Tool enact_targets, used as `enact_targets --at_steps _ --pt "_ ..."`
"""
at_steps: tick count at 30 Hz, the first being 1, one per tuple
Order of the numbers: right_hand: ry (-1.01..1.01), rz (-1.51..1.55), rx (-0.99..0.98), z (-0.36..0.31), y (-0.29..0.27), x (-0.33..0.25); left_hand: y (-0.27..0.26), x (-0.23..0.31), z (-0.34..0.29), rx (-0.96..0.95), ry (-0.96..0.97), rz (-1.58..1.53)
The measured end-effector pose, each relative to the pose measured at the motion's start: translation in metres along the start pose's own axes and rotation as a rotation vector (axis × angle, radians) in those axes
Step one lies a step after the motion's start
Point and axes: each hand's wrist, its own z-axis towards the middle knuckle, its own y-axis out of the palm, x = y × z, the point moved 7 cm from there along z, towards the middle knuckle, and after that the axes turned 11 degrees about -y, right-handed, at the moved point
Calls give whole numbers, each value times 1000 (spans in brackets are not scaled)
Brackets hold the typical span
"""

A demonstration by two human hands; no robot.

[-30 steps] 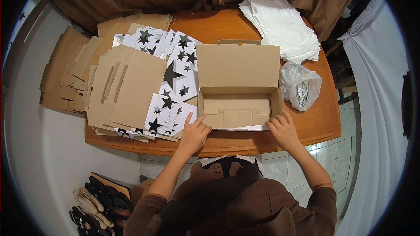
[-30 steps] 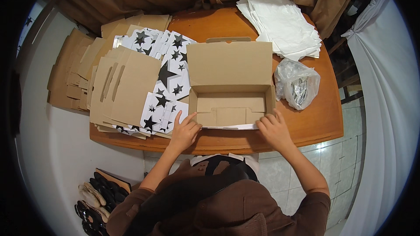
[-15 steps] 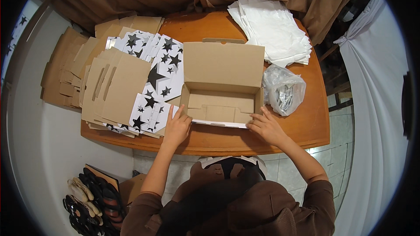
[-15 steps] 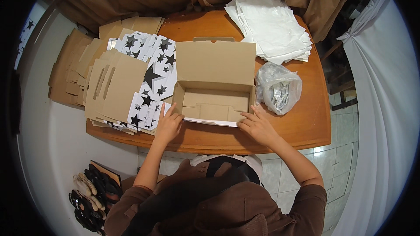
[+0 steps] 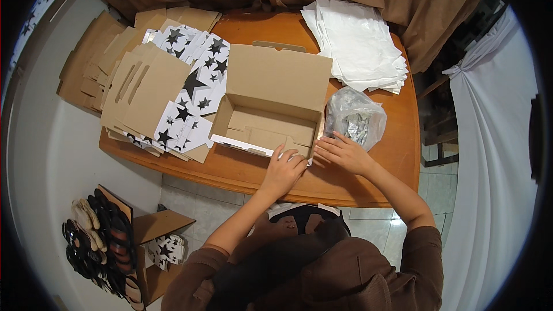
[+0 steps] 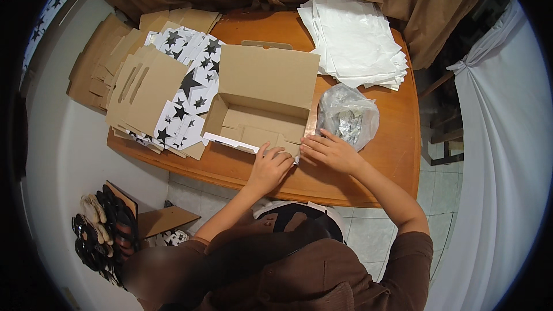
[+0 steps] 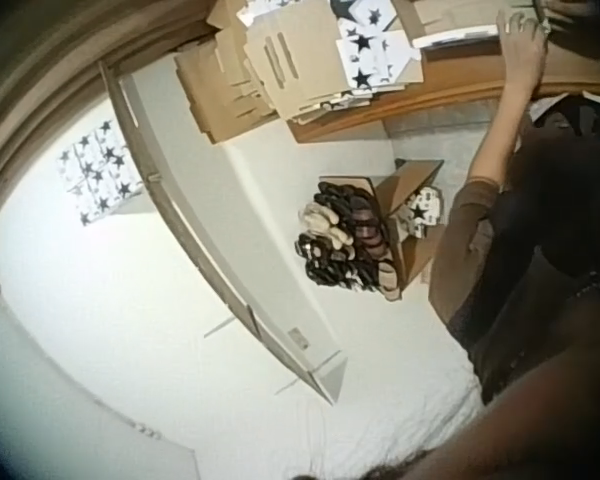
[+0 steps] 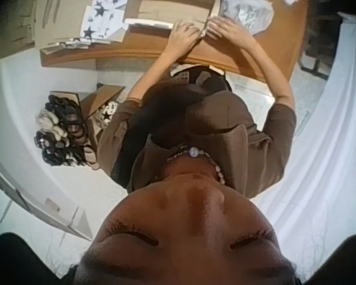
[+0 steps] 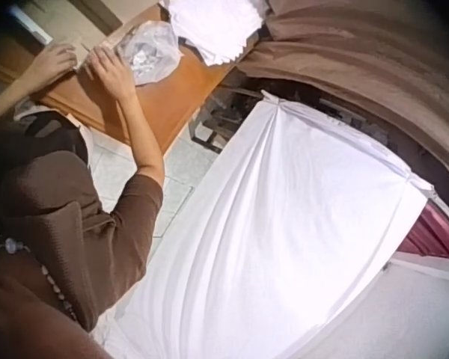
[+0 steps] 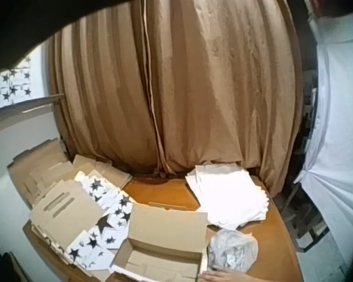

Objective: Fold flat cardboard components into finished shoe boxes and stack them on a wall shelf.

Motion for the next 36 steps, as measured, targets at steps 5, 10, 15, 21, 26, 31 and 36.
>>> enact_targets --at_steps 5,10,15,21,26,31,36 --pt "-55 98 72 11 8 7 2 0 -4 43 -134 -48" --pt "-88 179 127 14 15 14 1 6 -5 71 -219 -11" --pt "-126 282 144 25 12 23 10 18 -5 129 -286 -16" --pt "-177 330 97 31 13 29 24 23 5 97 -475 187" --pt "-241 142 120 33 14 50 28 24 12 45 -504 210" --pt "-152 176 -40 43 17 74 31 16 15 -44 -552 110" --pt "-104 110 -294 52 28 82 37 9 21 -185 -623 14"
